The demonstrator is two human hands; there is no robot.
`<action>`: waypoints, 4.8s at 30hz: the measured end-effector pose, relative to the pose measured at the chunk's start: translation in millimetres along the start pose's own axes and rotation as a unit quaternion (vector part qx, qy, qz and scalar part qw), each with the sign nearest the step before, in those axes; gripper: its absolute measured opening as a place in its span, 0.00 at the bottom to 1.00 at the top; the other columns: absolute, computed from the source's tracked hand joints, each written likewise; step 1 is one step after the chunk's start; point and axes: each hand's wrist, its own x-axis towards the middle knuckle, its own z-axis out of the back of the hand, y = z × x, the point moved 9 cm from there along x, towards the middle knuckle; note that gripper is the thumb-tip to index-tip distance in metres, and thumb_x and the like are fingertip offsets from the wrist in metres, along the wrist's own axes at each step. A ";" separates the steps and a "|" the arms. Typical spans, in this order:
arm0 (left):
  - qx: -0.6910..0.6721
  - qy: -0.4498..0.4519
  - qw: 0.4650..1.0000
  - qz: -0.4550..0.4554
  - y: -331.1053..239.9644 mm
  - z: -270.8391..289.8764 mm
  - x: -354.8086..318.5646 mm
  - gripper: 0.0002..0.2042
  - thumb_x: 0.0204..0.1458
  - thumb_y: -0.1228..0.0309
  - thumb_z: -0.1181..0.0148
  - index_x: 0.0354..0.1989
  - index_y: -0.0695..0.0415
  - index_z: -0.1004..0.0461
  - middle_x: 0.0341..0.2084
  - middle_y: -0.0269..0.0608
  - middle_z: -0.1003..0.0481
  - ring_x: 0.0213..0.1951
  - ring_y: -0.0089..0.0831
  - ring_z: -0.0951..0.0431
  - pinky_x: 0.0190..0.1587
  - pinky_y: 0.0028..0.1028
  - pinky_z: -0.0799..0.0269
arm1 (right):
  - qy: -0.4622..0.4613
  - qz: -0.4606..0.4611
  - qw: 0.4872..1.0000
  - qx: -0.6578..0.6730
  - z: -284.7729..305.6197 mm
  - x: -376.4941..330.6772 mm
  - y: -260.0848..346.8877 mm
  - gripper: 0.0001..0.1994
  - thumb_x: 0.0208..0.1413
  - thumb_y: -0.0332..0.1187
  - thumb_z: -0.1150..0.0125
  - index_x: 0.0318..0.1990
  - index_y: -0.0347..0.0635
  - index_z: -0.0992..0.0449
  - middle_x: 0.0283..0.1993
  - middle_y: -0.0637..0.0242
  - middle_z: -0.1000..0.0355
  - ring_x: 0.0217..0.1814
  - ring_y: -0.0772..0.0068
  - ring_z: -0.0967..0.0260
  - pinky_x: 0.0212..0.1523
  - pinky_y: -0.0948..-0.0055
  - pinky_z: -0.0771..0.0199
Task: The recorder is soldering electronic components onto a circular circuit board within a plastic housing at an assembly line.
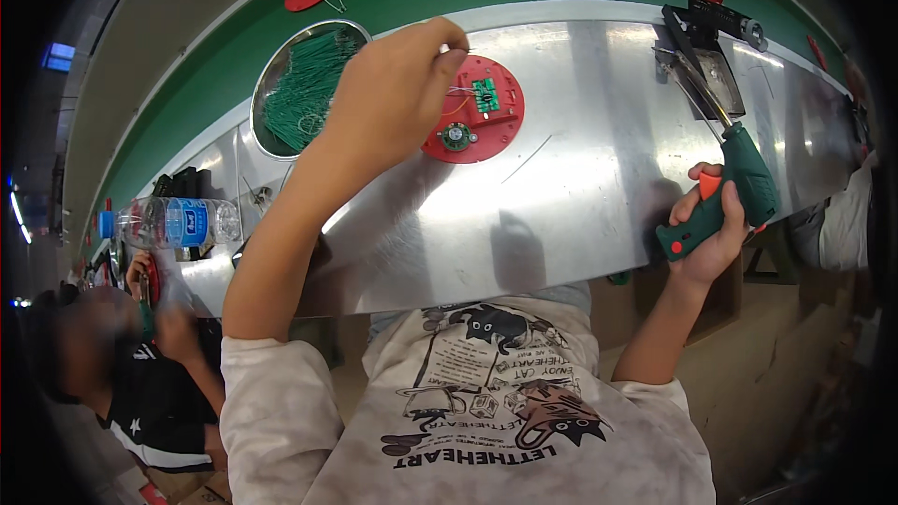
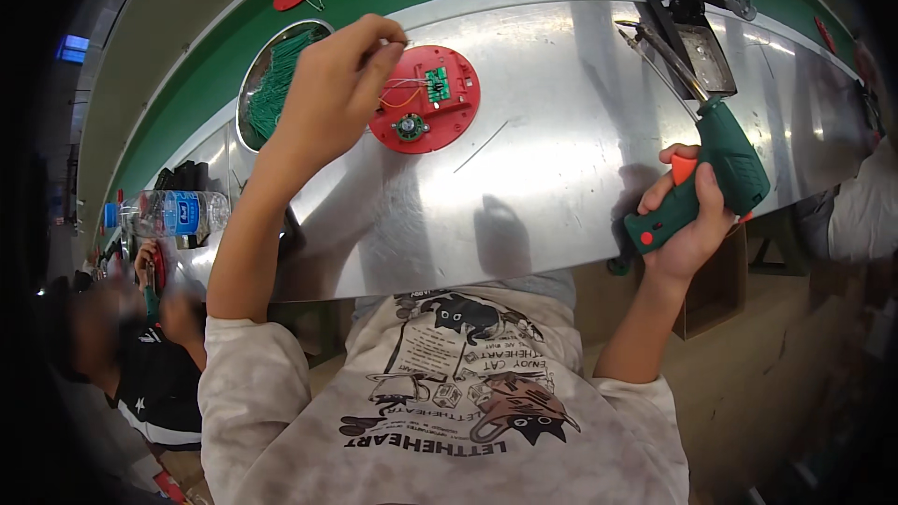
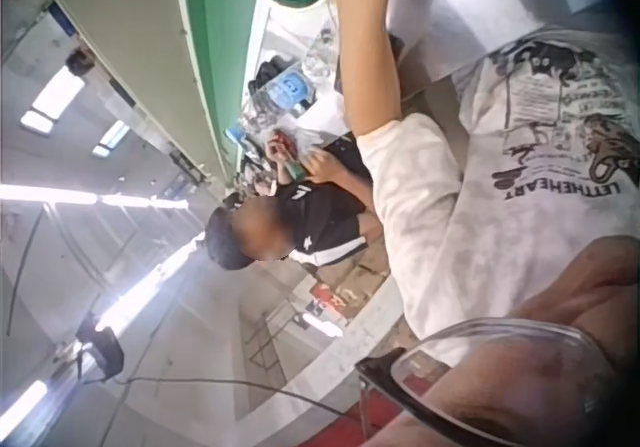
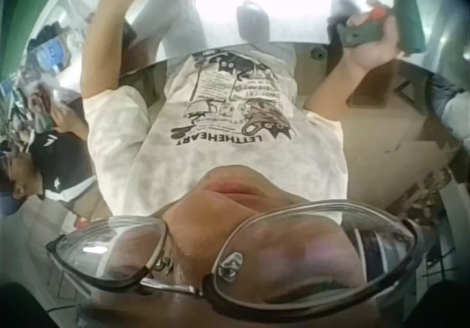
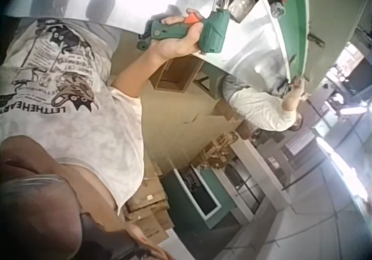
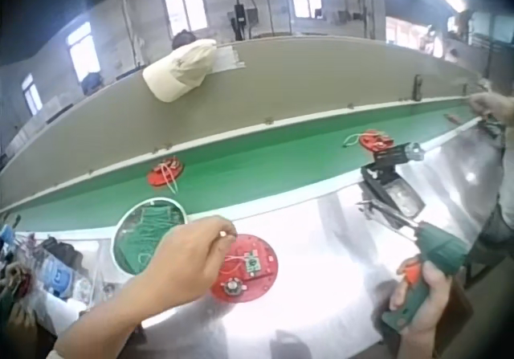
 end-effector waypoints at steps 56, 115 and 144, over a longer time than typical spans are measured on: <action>-0.070 -0.096 0.992 0.035 -3.9 -32.7 -76.7 0.06 0.51 0.79 0.35 0.34 0.63 0.26 0.24 0.34 0.22 0.25 0.18 0.24 0.28 0.18 0.31 | 0.244 -0.099 0.948 -0.177 -76.8 -58.1 -7.9 0.21 0.53 0.31 0.41 0.51 0.23 0.29 0.37 0.49 0.29 0.24 0.68 0.32 0.21 0.74 0.29; 0.003 -0.131 0.991 -0.024 -12.4 -33.6 -82.1 0.05 0.47 0.78 0.38 0.33 0.62 0.23 0.26 0.47 0.23 0.29 0.44 0.21 0.33 0.38 0.26 | 0.211 -0.033 0.966 -0.144 -71.2 -48.2 0.1 0.25 0.55 0.32 0.42 0.57 0.22 0.32 0.34 0.49 0.28 0.18 0.69 0.32 0.19 0.74 0.30; 0.186 -0.022 0.974 -0.130 -59.6 -13.1 -39.5 0.21 0.44 0.65 0.29 0.46 0.61 0.23 0.39 0.47 0.22 0.44 0.46 0.24 0.50 0.39 0.28 | 0.026 0.026 0.999 -0.002 -15.4 -10.0 4.3 0.17 0.66 0.38 0.55 0.44 0.29 0.29 0.38 0.51 0.29 0.17 0.74 0.35 0.16 0.74 0.33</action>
